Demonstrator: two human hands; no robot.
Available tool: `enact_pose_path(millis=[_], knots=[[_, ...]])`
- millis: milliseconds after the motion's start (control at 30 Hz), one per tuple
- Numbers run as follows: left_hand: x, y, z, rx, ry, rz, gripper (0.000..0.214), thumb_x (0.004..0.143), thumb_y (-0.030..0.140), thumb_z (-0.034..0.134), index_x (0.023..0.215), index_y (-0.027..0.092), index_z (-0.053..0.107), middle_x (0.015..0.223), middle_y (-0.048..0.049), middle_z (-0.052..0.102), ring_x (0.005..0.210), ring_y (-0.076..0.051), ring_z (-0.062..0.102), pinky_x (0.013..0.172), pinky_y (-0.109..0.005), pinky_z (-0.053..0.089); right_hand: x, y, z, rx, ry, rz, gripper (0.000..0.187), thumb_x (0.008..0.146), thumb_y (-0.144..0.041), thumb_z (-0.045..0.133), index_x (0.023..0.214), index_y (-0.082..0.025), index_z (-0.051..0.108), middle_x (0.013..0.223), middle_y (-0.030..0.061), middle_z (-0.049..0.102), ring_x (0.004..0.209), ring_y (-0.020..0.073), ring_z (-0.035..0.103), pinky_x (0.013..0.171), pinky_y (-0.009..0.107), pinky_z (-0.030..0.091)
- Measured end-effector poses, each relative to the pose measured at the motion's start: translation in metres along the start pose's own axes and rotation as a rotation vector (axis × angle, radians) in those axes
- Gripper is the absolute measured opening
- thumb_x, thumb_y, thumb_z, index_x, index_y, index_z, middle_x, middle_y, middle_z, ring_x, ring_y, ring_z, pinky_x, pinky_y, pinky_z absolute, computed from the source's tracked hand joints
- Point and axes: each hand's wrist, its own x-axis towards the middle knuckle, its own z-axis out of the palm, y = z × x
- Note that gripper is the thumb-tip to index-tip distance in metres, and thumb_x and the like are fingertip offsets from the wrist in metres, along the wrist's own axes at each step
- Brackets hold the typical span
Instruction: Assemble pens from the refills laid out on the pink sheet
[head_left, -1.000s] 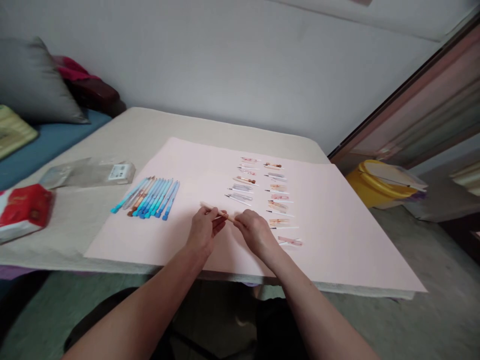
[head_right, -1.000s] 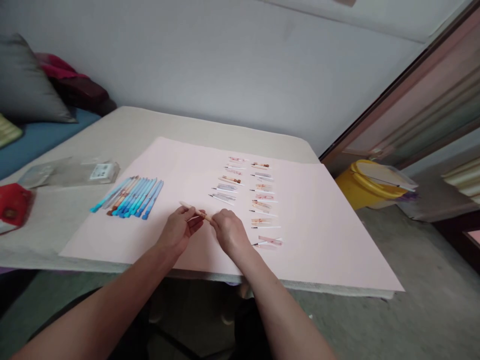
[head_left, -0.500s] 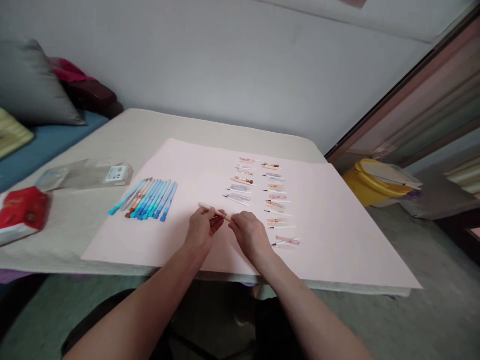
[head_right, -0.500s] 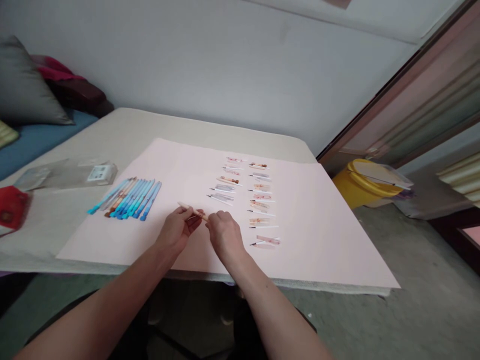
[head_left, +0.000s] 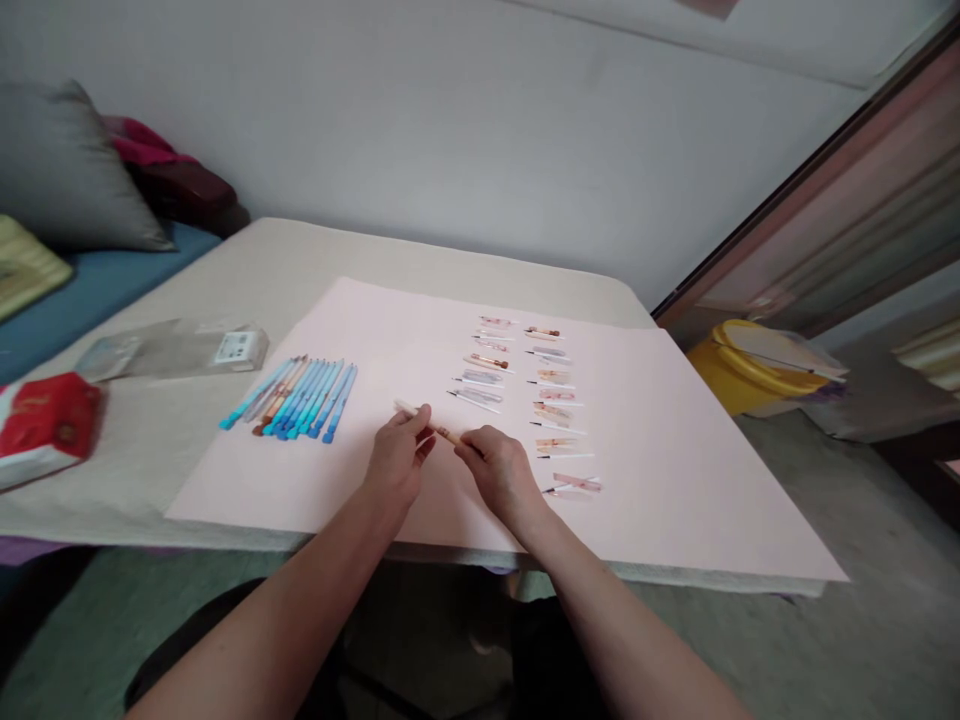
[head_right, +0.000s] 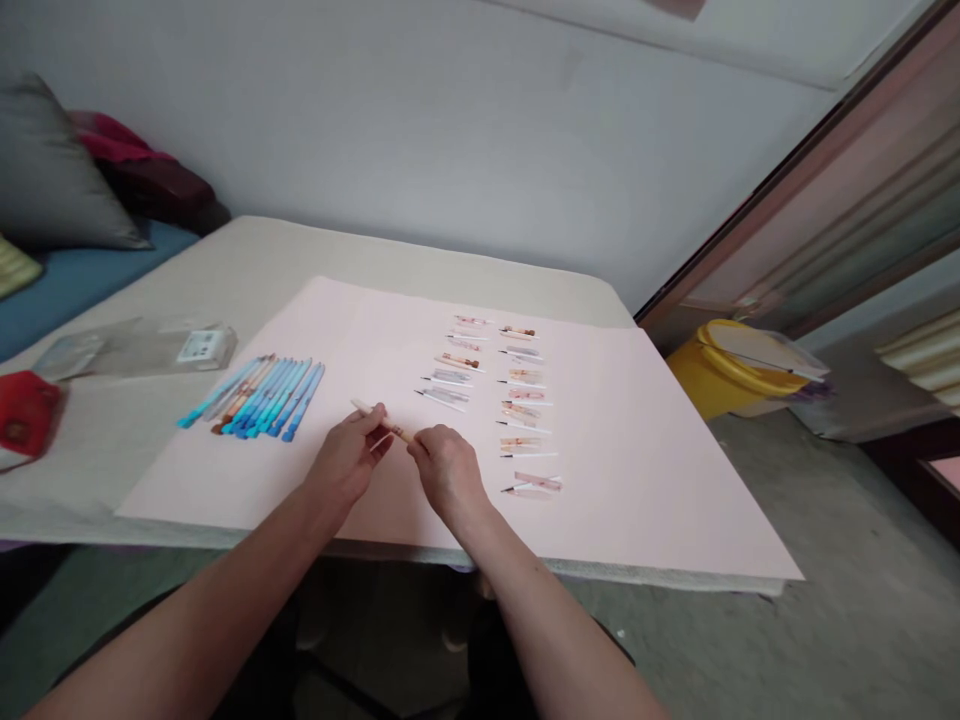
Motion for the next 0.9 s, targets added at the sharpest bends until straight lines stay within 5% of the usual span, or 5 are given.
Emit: enact_pose_path(millis=[233, 433, 667, 900], knots=[[0.0001, 0.0026, 0.0005, -0.021, -0.033, 0.056, 0.018, 0.065, 0.010, 0.067, 0.081, 0.015, 0.060, 0.084, -0.0067, 0.065, 0.079, -0.014, 0.060, 0.073, -0.027, 0.044, -0.0005, 0.0045, 0.0018, 0.083, 0.018, 0.031, 0.010, 0.082, -0.021, 0.057, 0.078, -0.020, 0.067, 0.075, 0.0016, 0.065, 0.068, 0.0138, 0.057, 0.061, 0.023, 0.038], [0.0012, 0.0009, -0.0006, -0.005, -0.017, 0.035, 0.020, 0.066, 0.027, 0.071, 0.072, 0.017, 0.056, 0.078, -0.0004, 0.060, 0.070, -0.009, 0.056, 0.067, -0.023, 0.042, -0.0005, 0.0012, 0.0013, 0.082, 0.008, 0.045, 0.013, 0.082, -0.020, 0.056, 0.074, -0.020, 0.067, 0.074, 0.0015, 0.065, 0.067, 0.0132, 0.057, 0.061, 0.023, 0.038], [0.0043, 0.0025, -0.0015, -0.025, -0.017, 0.034, 0.019, 0.067, 0.011, 0.064, 0.085, 0.015, 0.060, 0.085, -0.0062, 0.064, 0.077, -0.013, 0.059, 0.071, -0.026, 0.042, -0.0007, 0.0047, 0.0019, 0.085, 0.002, 0.038, 0.012, 0.082, -0.021, 0.056, 0.075, -0.020, 0.067, 0.074, 0.0016, 0.065, 0.067, 0.0136, 0.057, 0.060, 0.022, 0.037], [0.0030, 0.0020, -0.0016, 0.052, 0.036, 0.063, 0.019, 0.064, 0.026, 0.072, 0.073, 0.017, 0.059, 0.074, 0.0009, 0.058, 0.067, -0.008, 0.054, 0.066, -0.023, 0.040, -0.0006, 0.0010, 0.0021, 0.020, -0.003, 0.026, 0.015, 0.083, -0.021, 0.056, 0.070, -0.020, 0.064, 0.072, 0.0012, 0.064, 0.064, 0.0128, 0.056, 0.058, 0.022, 0.037]])
